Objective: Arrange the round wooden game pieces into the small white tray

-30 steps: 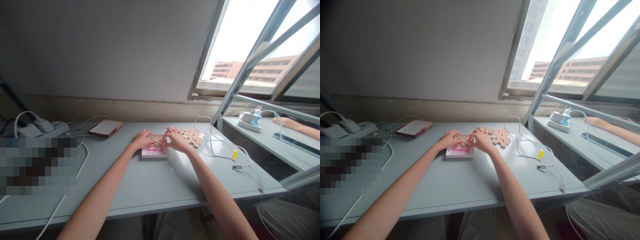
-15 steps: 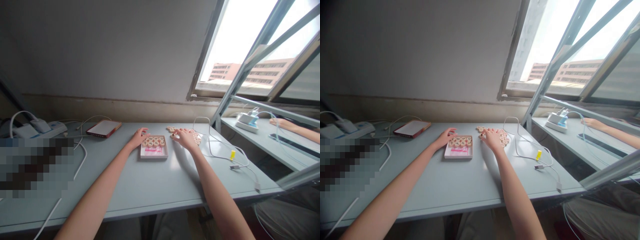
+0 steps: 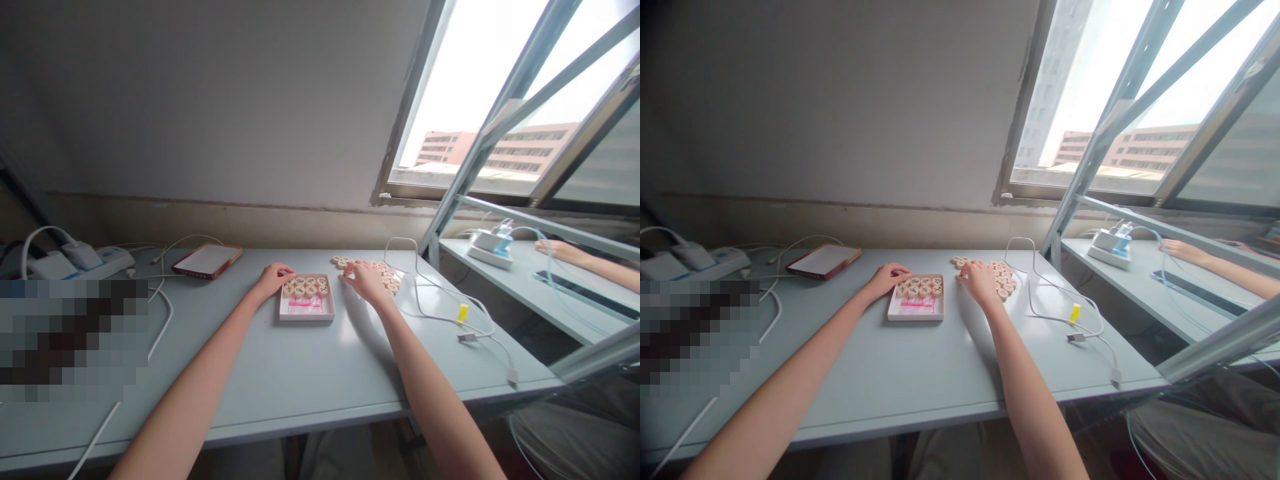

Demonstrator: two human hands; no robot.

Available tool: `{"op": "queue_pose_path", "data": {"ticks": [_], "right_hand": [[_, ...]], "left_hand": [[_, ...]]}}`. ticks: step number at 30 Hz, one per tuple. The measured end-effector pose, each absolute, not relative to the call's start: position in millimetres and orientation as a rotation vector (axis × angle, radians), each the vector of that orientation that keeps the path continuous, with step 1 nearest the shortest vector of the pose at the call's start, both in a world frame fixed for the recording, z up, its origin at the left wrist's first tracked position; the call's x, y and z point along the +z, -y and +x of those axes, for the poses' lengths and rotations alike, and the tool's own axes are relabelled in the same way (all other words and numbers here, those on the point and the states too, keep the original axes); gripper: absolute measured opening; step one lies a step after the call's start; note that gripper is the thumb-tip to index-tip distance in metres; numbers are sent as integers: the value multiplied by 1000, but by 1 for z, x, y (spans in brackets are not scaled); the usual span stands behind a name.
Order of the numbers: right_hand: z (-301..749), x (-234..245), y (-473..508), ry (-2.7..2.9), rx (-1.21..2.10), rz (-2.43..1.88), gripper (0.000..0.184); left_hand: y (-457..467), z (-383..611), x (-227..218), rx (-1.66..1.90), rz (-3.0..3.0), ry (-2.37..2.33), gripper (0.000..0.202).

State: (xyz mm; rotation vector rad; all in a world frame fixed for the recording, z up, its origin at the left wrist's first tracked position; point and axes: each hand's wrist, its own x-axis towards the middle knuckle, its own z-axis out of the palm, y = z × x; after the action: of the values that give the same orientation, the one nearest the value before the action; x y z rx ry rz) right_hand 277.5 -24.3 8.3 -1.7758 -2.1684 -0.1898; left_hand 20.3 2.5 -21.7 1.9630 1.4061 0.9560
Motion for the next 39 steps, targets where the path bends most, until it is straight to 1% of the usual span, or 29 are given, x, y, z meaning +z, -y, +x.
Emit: {"op": "queue_pose_path", "data": {"ticks": [4,7,11,13,16,19,21,24,25,27,29,33,36,39], "right_hand": [[273,12,28,2167,-154,-1813,16],[270,13,31,2132,-119,-1820,20],[269,15,30,2107,-72,-1800,19],[266,18,29,2076,2,-1683,20],[249,21,34,2155,234,-1360,24],[221,18,44,2357,403,-1108,20],[204,13,51,2458,375,-1035,19],[190,4,57,2462,209,-1056,27],[189,2,58,2454,159,-1074,24],[188,0,59,2467,94,-1081,13],[188,0,59,2498,78,-1059,10],[190,3,56,2506,167,-1009,16],[205,7,45,2393,199,-1143,19],[236,10,30,2119,30,-1467,24]], "left_hand": [[-2,22,-21,956,1915,-1432,23],[-3,23,-23,1016,1922,-1459,20],[-5,22,-27,1072,1926,-1493,18],[-5,22,-28,1087,1933,-1503,17],[-5,23,-28,1084,1937,-1510,17],[-6,22,-28,1041,1942,-1483,17],[-6,22,-28,1008,1949,-1448,18],[-7,21,-27,976,1957,-1416,19],[-7,21,-27,970,1960,-1411,19],[-7,21,-27,959,1966,-1411,20],[-7,21,-27,956,1967,-1417,20],[-5,21,-25,945,1972,-1425,20],[-1,21,-21,908,1975,-1432,20],[3,22,-17,889,1970,-1435,20]]}}
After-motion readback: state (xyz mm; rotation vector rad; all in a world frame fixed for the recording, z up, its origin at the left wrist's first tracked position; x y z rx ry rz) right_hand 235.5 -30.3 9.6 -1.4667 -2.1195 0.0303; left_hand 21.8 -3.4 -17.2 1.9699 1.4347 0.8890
